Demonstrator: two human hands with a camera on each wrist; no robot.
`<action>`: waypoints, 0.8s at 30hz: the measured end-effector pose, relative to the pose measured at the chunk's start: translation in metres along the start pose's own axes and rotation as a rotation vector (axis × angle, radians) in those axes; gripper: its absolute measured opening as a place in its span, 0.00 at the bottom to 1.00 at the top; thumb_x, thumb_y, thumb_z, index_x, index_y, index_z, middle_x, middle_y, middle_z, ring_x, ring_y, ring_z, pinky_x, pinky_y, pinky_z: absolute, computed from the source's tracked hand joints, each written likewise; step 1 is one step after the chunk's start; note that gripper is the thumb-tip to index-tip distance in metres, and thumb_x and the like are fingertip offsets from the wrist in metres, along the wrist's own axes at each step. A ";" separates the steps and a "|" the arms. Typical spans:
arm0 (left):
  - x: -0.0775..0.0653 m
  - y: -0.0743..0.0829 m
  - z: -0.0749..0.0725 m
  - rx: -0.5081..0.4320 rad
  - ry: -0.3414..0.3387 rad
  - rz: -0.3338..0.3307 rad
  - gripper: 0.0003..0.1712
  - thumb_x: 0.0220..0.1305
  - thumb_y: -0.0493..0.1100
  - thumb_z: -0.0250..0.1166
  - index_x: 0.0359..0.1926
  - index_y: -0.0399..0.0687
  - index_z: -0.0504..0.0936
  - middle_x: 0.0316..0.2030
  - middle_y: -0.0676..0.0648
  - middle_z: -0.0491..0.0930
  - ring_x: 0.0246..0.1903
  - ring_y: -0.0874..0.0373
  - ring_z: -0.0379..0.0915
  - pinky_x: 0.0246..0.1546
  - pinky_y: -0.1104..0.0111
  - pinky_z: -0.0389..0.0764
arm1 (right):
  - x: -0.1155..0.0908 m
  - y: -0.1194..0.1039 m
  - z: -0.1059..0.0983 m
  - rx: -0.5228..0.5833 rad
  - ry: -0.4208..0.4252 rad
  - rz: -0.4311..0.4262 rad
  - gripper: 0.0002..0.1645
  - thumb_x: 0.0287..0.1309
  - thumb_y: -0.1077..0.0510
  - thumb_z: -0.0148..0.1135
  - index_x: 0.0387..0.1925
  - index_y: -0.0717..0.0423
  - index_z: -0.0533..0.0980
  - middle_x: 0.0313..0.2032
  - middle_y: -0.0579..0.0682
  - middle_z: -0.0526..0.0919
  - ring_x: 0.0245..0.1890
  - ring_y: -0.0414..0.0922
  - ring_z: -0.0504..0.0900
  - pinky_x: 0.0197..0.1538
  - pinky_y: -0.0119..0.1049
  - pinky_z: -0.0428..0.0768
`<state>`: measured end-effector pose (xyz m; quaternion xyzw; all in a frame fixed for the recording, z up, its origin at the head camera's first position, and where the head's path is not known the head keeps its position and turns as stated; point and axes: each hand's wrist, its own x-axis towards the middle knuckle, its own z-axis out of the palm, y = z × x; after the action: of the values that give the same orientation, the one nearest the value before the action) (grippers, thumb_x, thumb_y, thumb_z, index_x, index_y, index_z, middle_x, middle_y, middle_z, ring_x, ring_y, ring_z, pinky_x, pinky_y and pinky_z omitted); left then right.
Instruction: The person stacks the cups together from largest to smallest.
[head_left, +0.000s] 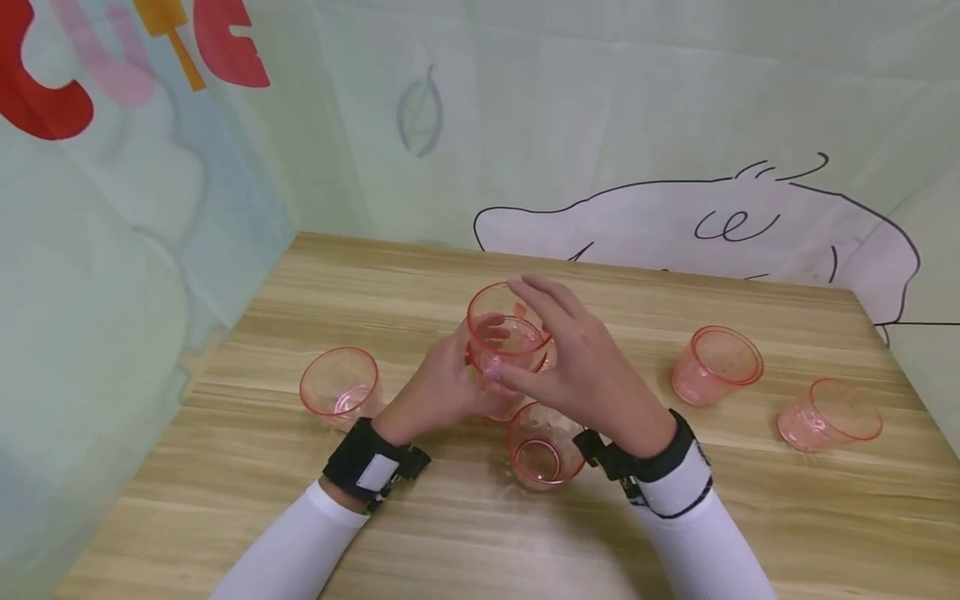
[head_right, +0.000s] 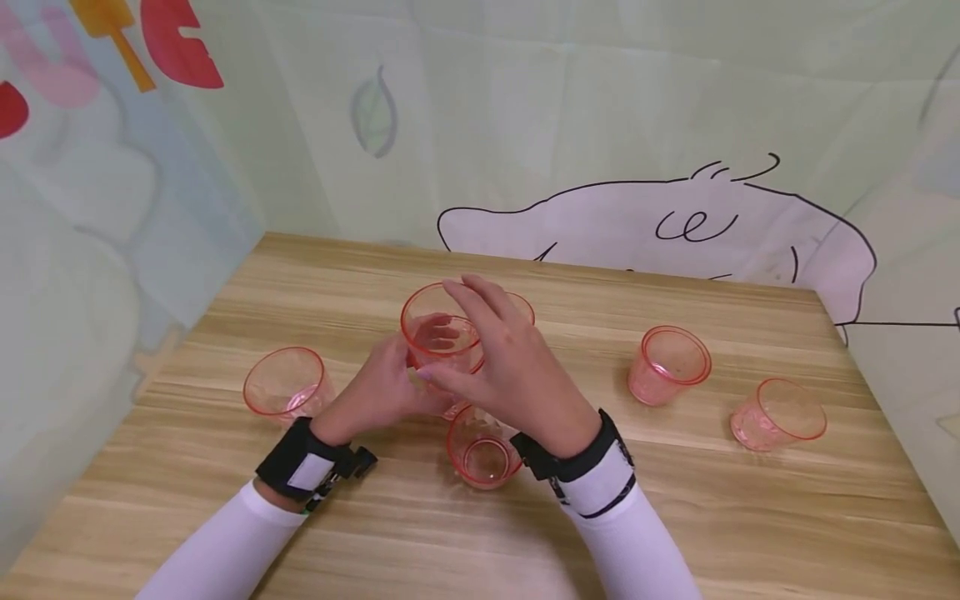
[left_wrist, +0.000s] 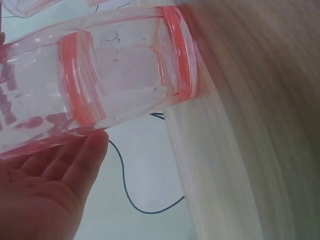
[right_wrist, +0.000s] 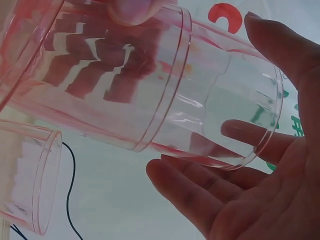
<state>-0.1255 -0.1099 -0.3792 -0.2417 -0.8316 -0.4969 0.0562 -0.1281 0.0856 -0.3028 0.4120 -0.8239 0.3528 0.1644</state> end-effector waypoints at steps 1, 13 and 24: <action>0.000 0.000 0.000 0.001 0.000 -0.002 0.48 0.40 0.57 0.75 0.61 0.51 0.63 0.52 0.51 0.75 0.51 0.61 0.71 0.50 0.65 0.72 | 0.000 0.000 -0.001 0.003 -0.006 0.000 0.49 0.43 0.43 0.72 0.65 0.53 0.63 0.63 0.53 0.64 0.64 0.46 0.61 0.57 0.46 0.69; 0.000 -0.001 0.001 -0.011 0.013 -0.010 0.47 0.40 0.56 0.75 0.61 0.52 0.64 0.51 0.55 0.75 0.50 0.57 0.72 0.49 0.63 0.73 | -0.006 -0.004 -0.012 -0.011 -0.055 0.021 0.50 0.45 0.43 0.71 0.67 0.55 0.59 0.64 0.49 0.63 0.64 0.44 0.61 0.60 0.44 0.66; 0.000 -0.001 0.003 0.005 0.012 -0.020 0.45 0.41 0.56 0.75 0.60 0.64 0.63 0.49 0.59 0.76 0.48 0.66 0.71 0.48 0.65 0.74 | -0.008 -0.003 -0.016 -0.027 -0.067 0.041 0.51 0.45 0.43 0.71 0.67 0.52 0.58 0.63 0.47 0.65 0.61 0.40 0.64 0.59 0.40 0.67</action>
<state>-0.1259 -0.1079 -0.3815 -0.2304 -0.8348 -0.4968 0.0568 -0.1213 0.1003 -0.2953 0.4045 -0.8419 0.3309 0.1349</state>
